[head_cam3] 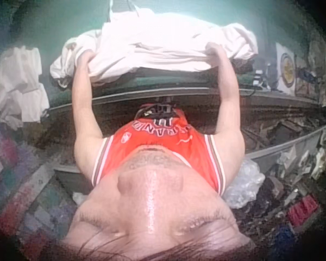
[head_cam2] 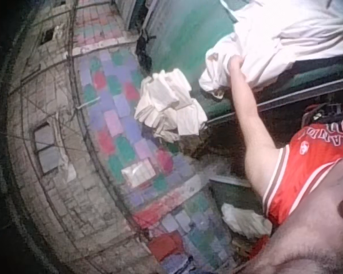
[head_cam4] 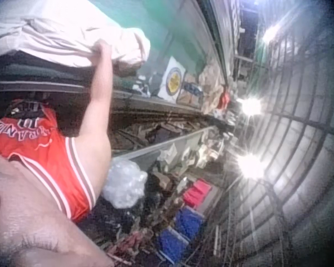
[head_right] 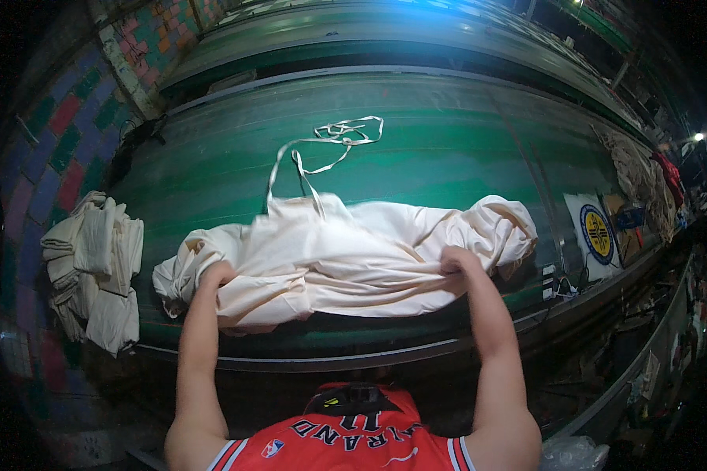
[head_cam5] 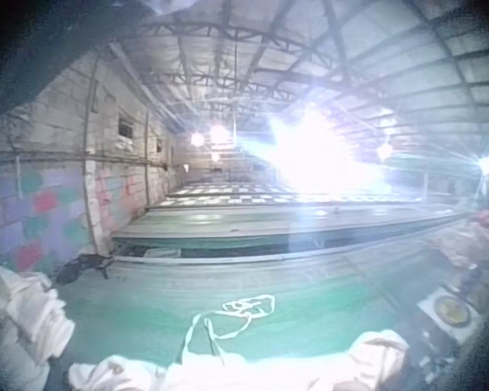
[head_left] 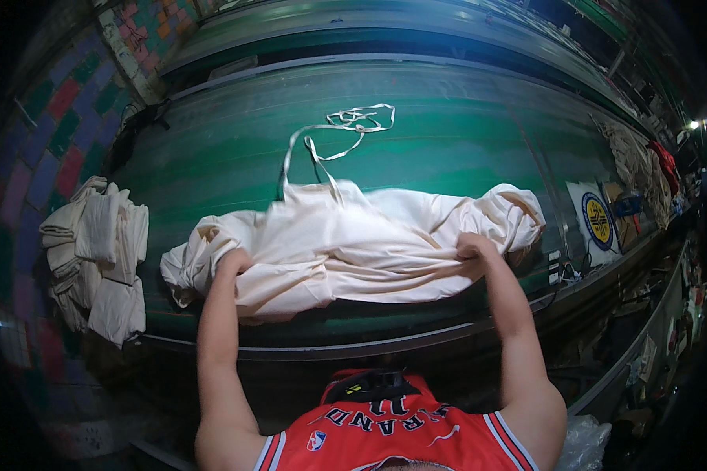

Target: The person irons a white garment on a green ironing table, then folds it and places it on a stack. They pick up another white garment, unfold it, and use a metal ruler to press and align the fabric on the table.

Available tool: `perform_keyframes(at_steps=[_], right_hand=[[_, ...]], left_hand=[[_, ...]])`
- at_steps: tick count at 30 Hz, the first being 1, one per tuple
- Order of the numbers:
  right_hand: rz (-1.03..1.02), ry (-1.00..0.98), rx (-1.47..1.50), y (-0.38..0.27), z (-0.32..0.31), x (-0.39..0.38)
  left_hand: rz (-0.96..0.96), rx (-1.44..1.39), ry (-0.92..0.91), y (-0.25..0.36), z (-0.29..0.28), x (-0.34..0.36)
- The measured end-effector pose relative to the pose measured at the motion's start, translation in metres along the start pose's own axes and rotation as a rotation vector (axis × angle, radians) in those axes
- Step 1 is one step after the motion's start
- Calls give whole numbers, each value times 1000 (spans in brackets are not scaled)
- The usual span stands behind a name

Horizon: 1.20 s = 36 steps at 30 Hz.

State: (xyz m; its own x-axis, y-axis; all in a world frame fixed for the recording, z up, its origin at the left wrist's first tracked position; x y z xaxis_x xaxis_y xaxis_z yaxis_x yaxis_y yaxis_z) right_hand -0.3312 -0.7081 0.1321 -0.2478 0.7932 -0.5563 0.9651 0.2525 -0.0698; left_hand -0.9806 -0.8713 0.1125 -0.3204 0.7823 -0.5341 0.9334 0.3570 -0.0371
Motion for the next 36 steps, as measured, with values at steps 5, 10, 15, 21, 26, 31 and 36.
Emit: perform_keyframes(at_steps=[5,10,15,21,26,31,36], right_hand=[[-89,-129,195,1,-35,-34],[-409,172,203,-63,-61,-36],[-235,-233,66,-41,25,-55],[-112,-956,79,8,88,-90],[75,79,-145,10,-113,-59],[-146,2003,-169,14,-294,-145],[-422,2058,-334,18,-262,-154]], left_hand=[[94,238,-223,1,-25,-34],[285,16,344,79,-78,-33],[579,-275,-120,94,-6,-90],[523,180,-408,69,47,-129],[385,51,-83,29,-96,-66],[74,54,1788,-11,-308,-143],[158,184,1588,-9,-295,-135]])
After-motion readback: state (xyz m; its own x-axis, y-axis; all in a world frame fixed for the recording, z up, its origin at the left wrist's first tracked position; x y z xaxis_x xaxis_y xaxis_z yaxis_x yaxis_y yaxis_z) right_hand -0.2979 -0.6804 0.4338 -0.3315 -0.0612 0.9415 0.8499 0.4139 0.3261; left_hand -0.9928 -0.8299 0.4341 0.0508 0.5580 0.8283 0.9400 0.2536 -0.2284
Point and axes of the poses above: each hand's wrist, its own x-axis towards the middle knuckle, its own z-axis out of the palm, y = z × x, the point moved 4 cm from there along x, towards the middle knuckle, and after that the axes turned 5 degrees about x, right-handed, at the moved point
